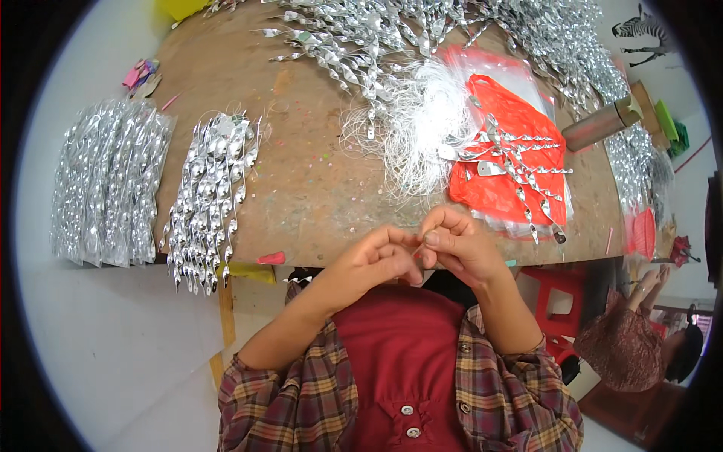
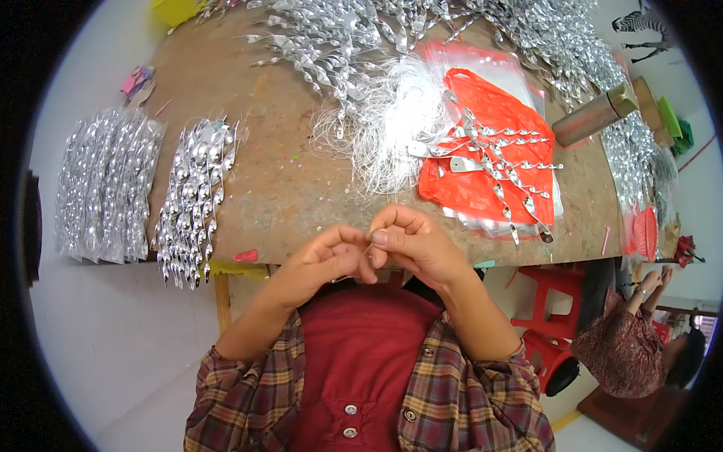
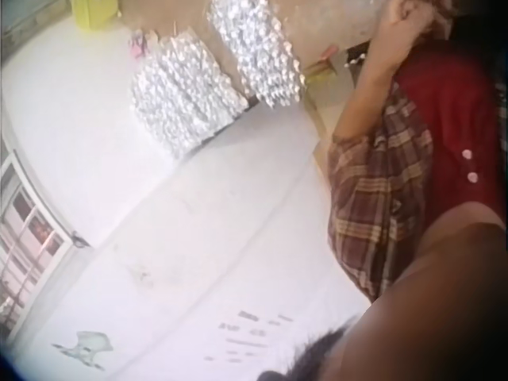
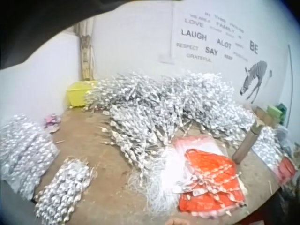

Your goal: Packing silver tinsel decorations into plastic bags at a workshop table.

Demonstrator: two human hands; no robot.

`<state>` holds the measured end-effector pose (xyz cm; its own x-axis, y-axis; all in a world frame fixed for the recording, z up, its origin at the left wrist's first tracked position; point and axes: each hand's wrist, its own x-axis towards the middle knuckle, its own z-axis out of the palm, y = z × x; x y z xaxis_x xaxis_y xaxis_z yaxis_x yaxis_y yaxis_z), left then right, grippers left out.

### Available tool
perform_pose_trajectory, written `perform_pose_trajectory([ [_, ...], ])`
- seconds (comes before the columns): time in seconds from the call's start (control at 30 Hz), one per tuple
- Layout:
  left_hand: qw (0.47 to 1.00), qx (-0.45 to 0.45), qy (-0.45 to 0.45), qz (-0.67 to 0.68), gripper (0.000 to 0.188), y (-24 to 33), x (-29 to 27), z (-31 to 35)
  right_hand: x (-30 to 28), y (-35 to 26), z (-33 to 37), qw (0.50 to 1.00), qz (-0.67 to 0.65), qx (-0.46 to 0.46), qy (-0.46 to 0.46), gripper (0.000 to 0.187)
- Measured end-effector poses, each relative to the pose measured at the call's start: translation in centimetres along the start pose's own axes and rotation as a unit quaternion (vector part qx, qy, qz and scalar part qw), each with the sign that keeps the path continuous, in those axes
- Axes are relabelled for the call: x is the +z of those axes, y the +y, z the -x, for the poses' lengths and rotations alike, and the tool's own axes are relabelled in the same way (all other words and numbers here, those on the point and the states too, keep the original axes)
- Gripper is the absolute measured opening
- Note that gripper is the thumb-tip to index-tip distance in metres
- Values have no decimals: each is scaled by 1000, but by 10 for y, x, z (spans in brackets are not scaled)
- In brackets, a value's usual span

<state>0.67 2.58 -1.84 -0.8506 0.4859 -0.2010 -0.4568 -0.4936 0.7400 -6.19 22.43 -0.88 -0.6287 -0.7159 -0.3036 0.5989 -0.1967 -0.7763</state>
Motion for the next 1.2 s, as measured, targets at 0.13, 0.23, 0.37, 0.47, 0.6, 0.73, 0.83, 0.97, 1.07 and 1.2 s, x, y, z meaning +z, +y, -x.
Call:
perform_pose_trajectory([
  [0.13, 988, 43, 112, -94, 24, -1, 10, -9, -2, 3, 4, 998, 14, -45, 28, 8],
  [0.23, 961, 87, 136, -223, 15, 0, 13, -13, -6, -8, 9, 998, 34, -30, 52, 10],
  [0.37, 949, 107, 140, -260, 13, -7, 8, -16, -18, -8, 6, 989, 42, -93, 108, 14],
  [0.47, 951, 90, 152, -253, 12, -6, 8, -19, -22, -13, 7, 970, 161, -104, 148, 21],
  [0.6, 926, 94, 203, -303, 9, -7, 11, -25, -12, -30, 12, 745, 566, -263, 235, 19],
  [0.73, 914, 116, 202, -332, 7, -7, 12, -30, 10, -28, 14, 644, 673, -333, 147, 20],
  [0.83, 916, 121, 200, -325, 7, -7, 17, -32, 6, -16, 8, 639, 690, -313, 134, 19],
  [0.97, 928, 122, 205, -287, 8, -6, 20, -31, 3, -12, 4, 616, 696, -336, 152, 18],
  [1.07, 947, 119, 207, -215, 10, -11, 15, -27, -3, -7, -1, 652, 655, -351, 151, 14],
  [1.2, 956, 130, 206, -163, 12, -11, 15, -27, 6, 1, -2, 940, 239, -193, 152, 7],
])
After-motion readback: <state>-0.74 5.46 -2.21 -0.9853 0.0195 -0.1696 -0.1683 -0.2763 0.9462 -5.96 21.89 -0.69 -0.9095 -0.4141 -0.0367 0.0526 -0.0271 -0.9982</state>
